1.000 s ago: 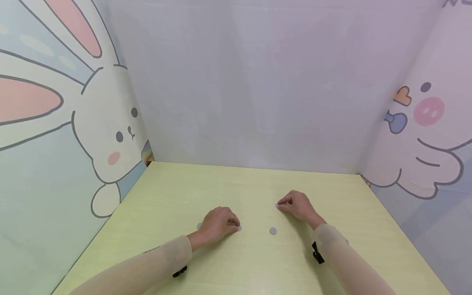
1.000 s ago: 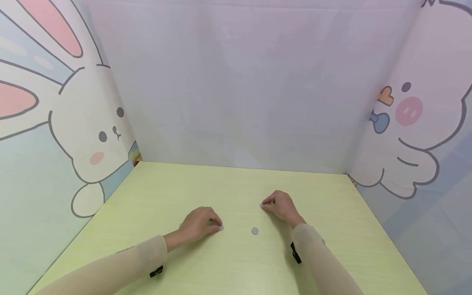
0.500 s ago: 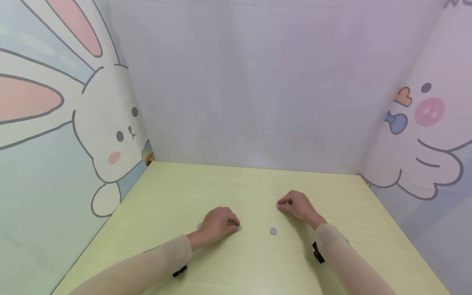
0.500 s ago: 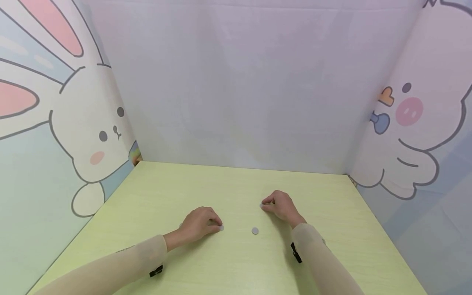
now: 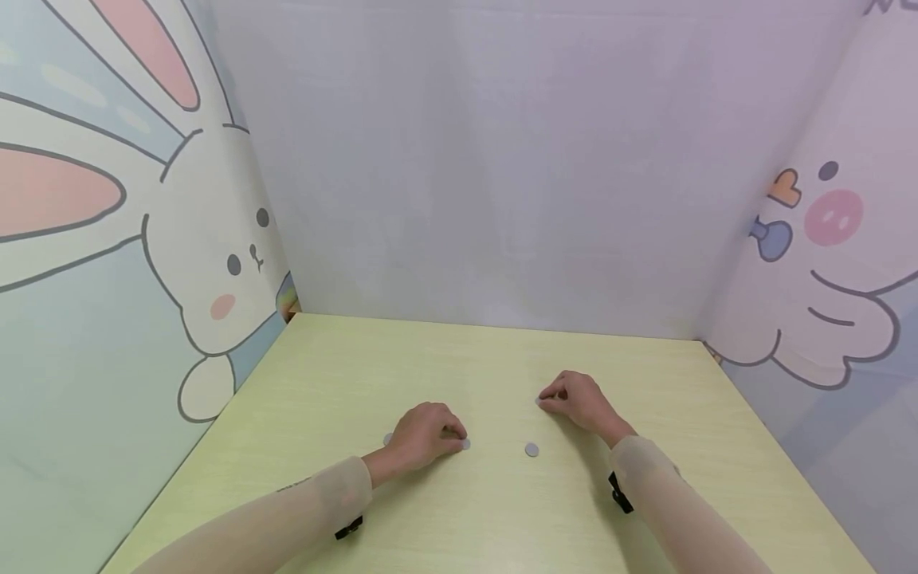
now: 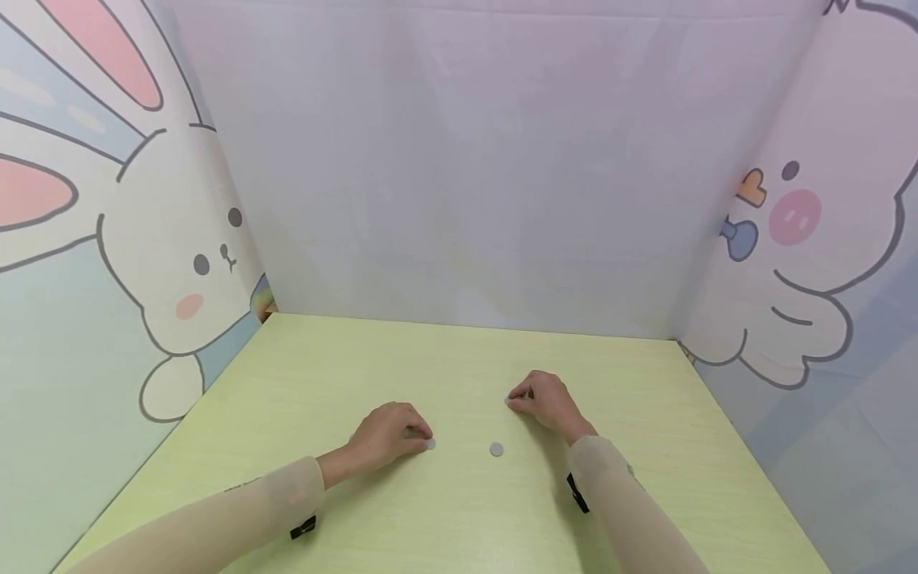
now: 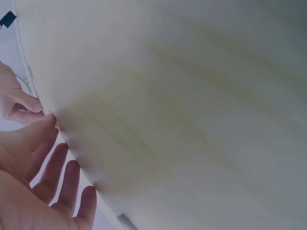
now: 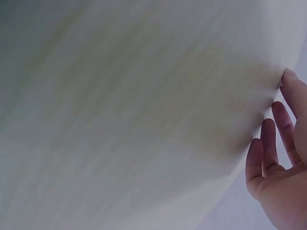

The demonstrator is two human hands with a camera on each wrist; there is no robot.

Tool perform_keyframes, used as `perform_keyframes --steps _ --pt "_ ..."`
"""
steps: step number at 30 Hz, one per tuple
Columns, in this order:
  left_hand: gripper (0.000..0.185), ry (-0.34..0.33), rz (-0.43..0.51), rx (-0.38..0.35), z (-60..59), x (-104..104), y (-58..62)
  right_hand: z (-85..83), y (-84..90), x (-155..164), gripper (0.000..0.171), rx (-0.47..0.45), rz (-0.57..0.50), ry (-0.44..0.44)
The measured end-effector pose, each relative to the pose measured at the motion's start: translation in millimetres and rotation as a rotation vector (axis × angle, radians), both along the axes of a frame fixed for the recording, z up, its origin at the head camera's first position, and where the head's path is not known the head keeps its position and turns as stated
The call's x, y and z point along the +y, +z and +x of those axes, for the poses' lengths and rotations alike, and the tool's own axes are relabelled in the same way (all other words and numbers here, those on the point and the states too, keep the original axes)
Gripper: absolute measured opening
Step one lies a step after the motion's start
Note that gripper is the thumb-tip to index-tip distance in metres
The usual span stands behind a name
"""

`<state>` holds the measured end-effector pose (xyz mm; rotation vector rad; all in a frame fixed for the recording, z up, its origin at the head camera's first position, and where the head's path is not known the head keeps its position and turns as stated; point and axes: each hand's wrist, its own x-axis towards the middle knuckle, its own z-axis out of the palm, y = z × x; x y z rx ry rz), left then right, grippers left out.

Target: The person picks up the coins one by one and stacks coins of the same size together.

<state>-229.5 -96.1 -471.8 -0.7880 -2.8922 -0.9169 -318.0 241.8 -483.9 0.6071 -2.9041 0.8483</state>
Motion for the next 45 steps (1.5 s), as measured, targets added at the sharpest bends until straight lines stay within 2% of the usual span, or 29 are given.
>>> perform_keyframes --steps 6,20,28,38,45 --pt "0.007 0.010 -0.006 -0.004 -1.1 -1 0.2 -1.0 1.0 -1 0.004 0.036 0.011 0.041" --pt "0.009 0.010 -0.012 -0.017 -5.5 -1 -2.9 -0.1 0.9 -2 0.005 0.037 0.006 0.044" --pt "0.008 0.008 -0.012 -0.011 -3.1 0 -0.4 1.8 0.6 -2 0.005 0.035 -0.016 0.061" --pt "0.007 0.020 -0.004 -0.014 -1.6 1 0.6 12.7 4.4 -16 0.004 0.001 -0.065 0.106" --pt "0.006 0.033 0.003 -0.014 0.0 2 0.5 24.6 10.4 -32 0.004 0.014 -0.098 0.145"
